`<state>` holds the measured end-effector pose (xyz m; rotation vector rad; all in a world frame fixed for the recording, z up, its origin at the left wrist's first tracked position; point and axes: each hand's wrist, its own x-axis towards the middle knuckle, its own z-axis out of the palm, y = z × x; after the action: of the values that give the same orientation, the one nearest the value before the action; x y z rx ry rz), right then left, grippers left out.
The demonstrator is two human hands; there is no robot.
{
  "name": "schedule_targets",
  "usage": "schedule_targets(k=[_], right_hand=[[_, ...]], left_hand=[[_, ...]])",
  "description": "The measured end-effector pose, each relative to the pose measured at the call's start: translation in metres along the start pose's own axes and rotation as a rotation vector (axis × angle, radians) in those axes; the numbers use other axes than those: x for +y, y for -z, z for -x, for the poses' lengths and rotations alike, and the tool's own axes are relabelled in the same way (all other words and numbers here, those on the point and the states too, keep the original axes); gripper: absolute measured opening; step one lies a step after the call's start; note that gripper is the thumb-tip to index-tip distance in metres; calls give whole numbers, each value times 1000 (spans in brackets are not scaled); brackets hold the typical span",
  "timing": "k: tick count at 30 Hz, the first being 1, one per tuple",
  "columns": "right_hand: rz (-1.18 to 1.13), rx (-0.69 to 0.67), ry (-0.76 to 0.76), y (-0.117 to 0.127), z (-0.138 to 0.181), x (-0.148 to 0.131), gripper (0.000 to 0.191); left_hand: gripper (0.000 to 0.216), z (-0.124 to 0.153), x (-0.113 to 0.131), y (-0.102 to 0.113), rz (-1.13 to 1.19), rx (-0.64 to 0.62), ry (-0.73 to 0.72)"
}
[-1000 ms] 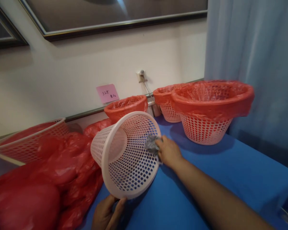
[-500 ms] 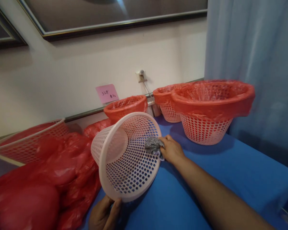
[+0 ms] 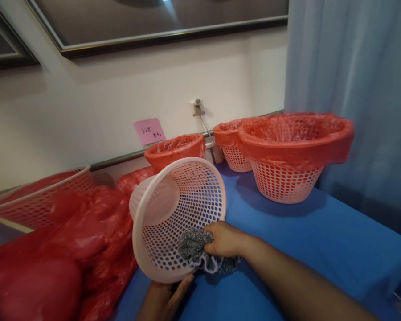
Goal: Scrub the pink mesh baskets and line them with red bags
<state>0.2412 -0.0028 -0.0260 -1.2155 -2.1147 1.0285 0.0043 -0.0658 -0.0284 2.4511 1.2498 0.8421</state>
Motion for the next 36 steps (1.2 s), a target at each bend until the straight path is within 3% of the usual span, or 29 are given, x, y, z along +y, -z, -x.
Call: schedule_targets(k=[3,6,10,13,15,19,24,29,32,36], right_hand=[[241,56,46,3,4,-9,14],[538,204,-53,13,5,-12,32],[631,431,-249,37,-2,-2,63],[679,578,-293,49,-6,5,66],[694,529,-271,47,-6,4,57],[586,265,-137,28,3,-6,39],[8,40,115,3,6,-4,42],[-383,-26,21,-10,-5,15,32],[-348,-1,36,-9,-5,16,32],[-67,43,126,-2,1,3,32]], left_hand=[[34,1,3,3,53,-9,-17],[36,2,7,9,35,80,-58],[31,2,14,17,-2,205,-120],[31,0,20,21,16,228,-147],[33,-2,22,22,28,236,-124],[37,-1,23,22,126,243,-48],[43,7,12,24,160,373,17],[28,7,12,22,164,386,6],[25,6,18,19,130,333,-13],[27,7,20,16,103,272,-26]])
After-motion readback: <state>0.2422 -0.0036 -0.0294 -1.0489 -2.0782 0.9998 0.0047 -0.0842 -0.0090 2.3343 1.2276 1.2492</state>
